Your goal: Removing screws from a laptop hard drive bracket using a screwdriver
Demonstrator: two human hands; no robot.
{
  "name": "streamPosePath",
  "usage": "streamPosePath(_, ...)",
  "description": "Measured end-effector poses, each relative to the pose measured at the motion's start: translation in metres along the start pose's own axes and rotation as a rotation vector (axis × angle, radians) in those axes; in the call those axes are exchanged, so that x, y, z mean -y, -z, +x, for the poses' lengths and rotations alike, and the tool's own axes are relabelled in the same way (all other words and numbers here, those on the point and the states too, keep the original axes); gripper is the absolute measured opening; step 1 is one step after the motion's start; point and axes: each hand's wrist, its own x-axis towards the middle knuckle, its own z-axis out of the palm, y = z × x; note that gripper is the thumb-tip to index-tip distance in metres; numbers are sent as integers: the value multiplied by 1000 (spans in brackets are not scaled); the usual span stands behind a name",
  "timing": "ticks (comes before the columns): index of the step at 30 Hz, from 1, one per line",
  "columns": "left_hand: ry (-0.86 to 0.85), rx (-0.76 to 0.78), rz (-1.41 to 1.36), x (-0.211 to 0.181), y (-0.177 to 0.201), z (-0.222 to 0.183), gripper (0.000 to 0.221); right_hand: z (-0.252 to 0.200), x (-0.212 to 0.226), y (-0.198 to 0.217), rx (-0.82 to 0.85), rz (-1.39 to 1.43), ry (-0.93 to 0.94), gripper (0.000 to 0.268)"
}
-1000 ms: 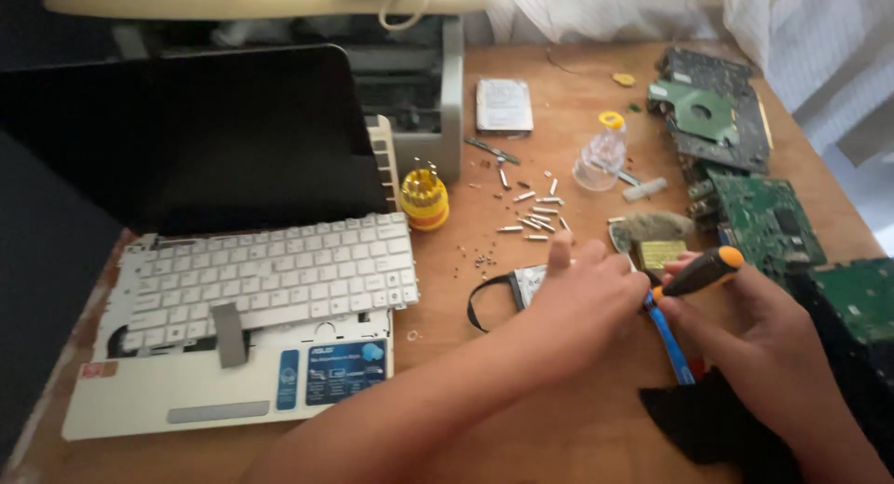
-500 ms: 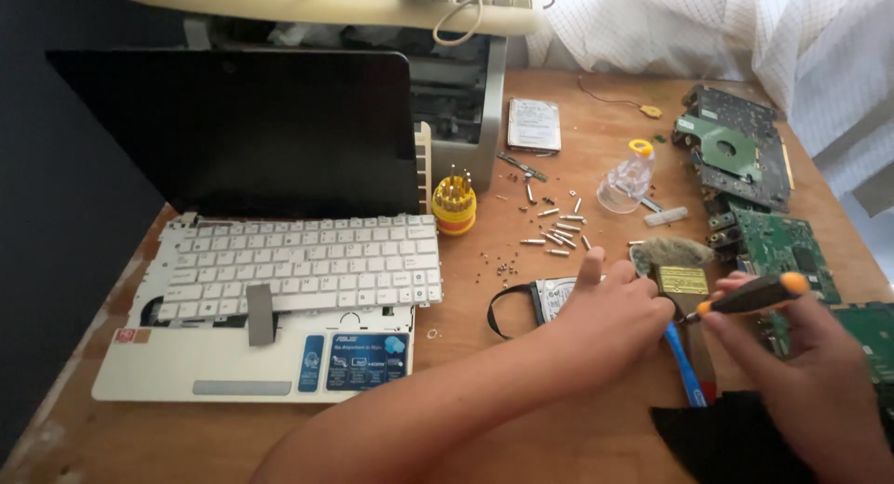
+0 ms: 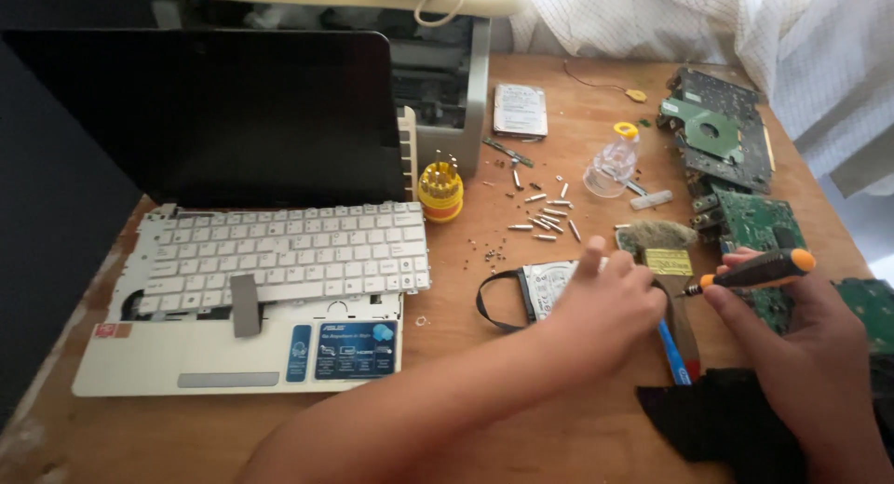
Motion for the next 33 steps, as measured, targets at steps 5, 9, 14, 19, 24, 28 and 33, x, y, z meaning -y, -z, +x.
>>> streamPosePath(5,-20,-9,13,-3,9,-2,16,0,2,1,6,-96,18,32)
streamPosePath(9,-2,-119,-9,-7,3,-4,11,-2,5,1,-1,-94,19,31)
streamPosePath(14,36,-133,-22,-13,-9,-1,12,-1,-2,-2,-8,-63,32,29)
streamPosePath(19,36,-166,-19,3,-5,7,9,-2,1,1,-11,-172,20,29)
streamPosePath(24,5,166,-117,14,4,7,23,0,-9,0,-21,-72,146,26)
streamPosePath(28,-20,94,-119,4,2,3,27,1,-15,2,-8,-84,126,29)
streamPosePath(33,-36,-369,-94,-10,-16,1,14,-1,-8,3,-16,-85,113,31)
